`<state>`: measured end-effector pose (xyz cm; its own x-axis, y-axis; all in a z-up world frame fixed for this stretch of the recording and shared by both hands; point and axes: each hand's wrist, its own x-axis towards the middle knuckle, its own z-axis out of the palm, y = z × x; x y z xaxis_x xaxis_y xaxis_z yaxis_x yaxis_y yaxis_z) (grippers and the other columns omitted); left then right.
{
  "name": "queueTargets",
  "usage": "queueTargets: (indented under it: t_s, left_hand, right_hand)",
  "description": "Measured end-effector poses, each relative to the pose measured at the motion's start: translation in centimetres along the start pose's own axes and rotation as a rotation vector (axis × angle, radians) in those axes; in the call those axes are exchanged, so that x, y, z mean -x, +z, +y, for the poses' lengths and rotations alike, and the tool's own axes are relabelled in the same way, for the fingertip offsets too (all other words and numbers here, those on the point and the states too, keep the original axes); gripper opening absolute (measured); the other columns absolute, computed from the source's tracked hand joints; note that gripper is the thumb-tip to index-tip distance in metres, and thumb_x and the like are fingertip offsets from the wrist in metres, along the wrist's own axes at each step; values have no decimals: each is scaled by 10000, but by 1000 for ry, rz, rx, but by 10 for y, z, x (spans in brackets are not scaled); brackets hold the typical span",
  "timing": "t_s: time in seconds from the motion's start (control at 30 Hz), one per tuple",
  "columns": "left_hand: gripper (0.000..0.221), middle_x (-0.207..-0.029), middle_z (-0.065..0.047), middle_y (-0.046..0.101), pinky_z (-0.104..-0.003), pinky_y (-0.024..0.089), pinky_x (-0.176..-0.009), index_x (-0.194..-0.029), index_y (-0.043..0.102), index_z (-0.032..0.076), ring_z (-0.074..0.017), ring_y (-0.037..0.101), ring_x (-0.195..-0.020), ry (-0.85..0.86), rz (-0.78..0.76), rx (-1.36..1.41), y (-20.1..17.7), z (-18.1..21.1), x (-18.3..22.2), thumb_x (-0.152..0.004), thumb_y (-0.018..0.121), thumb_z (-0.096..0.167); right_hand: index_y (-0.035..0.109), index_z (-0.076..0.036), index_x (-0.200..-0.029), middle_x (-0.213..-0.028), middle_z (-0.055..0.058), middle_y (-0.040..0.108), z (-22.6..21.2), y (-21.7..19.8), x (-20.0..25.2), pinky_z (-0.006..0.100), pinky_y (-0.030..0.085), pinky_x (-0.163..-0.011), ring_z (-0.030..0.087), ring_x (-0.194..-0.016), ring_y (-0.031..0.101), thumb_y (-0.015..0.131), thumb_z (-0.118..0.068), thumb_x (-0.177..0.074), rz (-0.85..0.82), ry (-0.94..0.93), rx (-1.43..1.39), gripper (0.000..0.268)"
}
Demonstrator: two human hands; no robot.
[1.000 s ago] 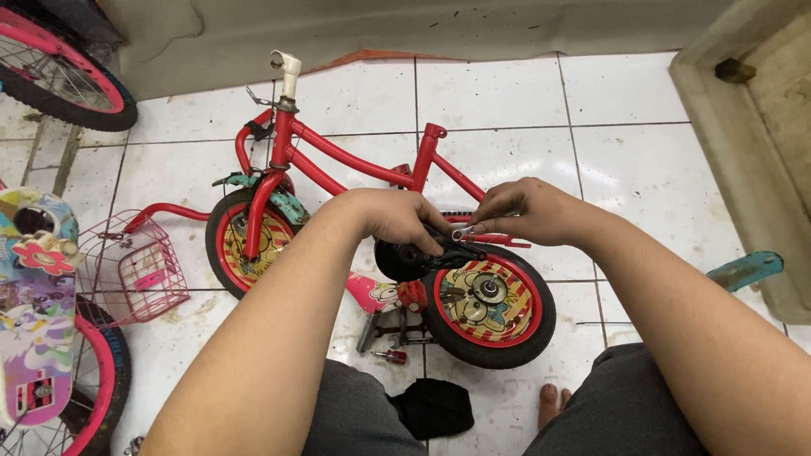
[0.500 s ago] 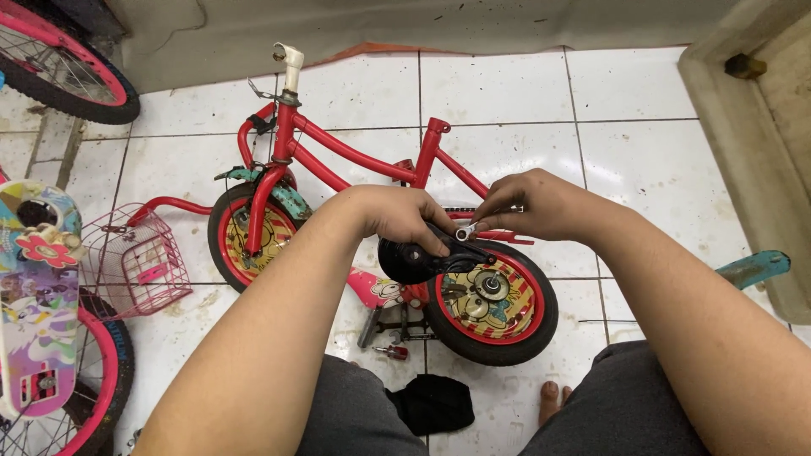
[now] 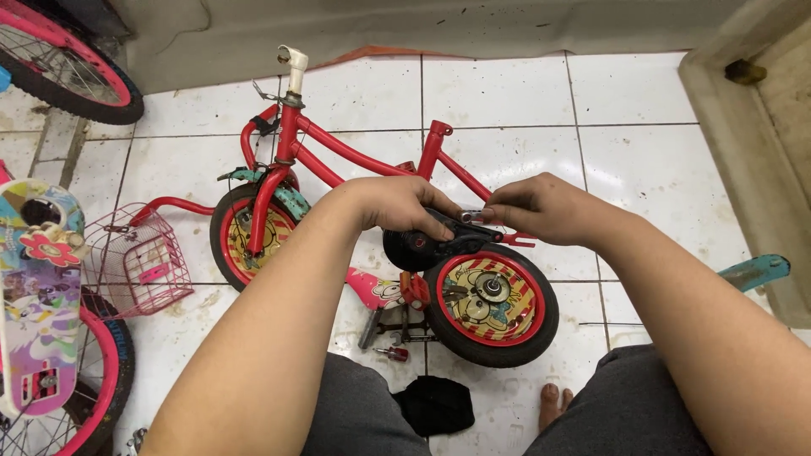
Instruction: The person uses a wrench to loosen the rear axle nuts and removes the rear wheel and chain from a small red bicycle.
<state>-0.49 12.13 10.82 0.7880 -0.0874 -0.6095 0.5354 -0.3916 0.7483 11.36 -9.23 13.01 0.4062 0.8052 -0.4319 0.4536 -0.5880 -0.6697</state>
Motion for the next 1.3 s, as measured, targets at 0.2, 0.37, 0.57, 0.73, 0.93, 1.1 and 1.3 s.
queueTargets:
  t_s: [0.2, 0.37, 0.57, 0.73, 0.93, 1.1, 1.3]
  left_hand:
    - [506, -1152, -180, 758, -357, 564, -957, -1258, 743, 102, -318, 711, -1116, 10, 14, -91, 1, -1, -2, -769, 835, 192]
    - [454, -1103, -93, 782, -338, 576, -927, -1211, 774, 188, -266, 733, -1078, 19, -3, -184, 7, -8, -9, -768, 844, 261]
    - [450, -1120, -147, 776, -349, 554, -961, -1205, 775, 140, -319, 717, -1105, 7, -55, -89, 6, -5, -2, -765, 845, 202]
    - [467, -1164, -150, 770, -350, 550, -971, -1216, 768, 118, -295, 691, -1133, -18, -68, -13, 4, -3, 1, -755, 826, 170]
    - [479, -1168, -169, 763, -384, 515, -1022, -1208, 770, 126, -369, 674, -1172, -28, -88, -141, 8, 3, 0, -746, 847, 224]
    - [460, -1048, -110, 790, -374, 564, -948, -1146, 803, 189, -303, 731, -1043, -19, -130, -269, 15, 1, -6, -700, 891, 263]
    - [428, -999, -62, 799, -365, 585, -913, -1090, 820, 208, -291, 742, -1013, -7, -185, -382, 19, -1, -10, -680, 888, 311]
  right_hand:
    - [779, -128, -1178, -986, 112, 828, -12, -1, 4, 445, 550, -929, 340, -1018, 755, 597, -289, -1004, 34, -7, 206, 299]
    - [781, -176, -1174, -973, 87, 827, -12, -1, -1, 426, 562, -925, 312, -1009, 758, 615, -308, -993, 30, -31, 379, 279]
    - [796, -169, -1157, -1019, 108, 824, -10, 0, -3, 438, 562, -934, 324, -1032, 757, 664, -280, -959, 5, -57, 340, 262]
    - [791, -149, -1167, -1037, 135, 819, -13, -3, -1, 460, 558, -943, 352, -1045, 750, 682, -259, -946, 12, -67, 312, 270]
    - [807, -205, -1142, -986, 69, 835, 3, 2, -10, 480, 519, -1012, 299, -1017, 760, 680, -316, -948, -20, -99, 369, 257]
    - [795, -295, -1133, -978, -28, 826, 4, 5, -13, 460, 453, -1114, 209, -1028, 744, 650, -407, -957, -53, -220, 599, 254]
    - [780, -324, -1147, -1018, -40, 808, 1, 9, -15, 509, 405, -1138, 189, -1101, 703, 645, -421, -961, -98, -284, 693, 250]
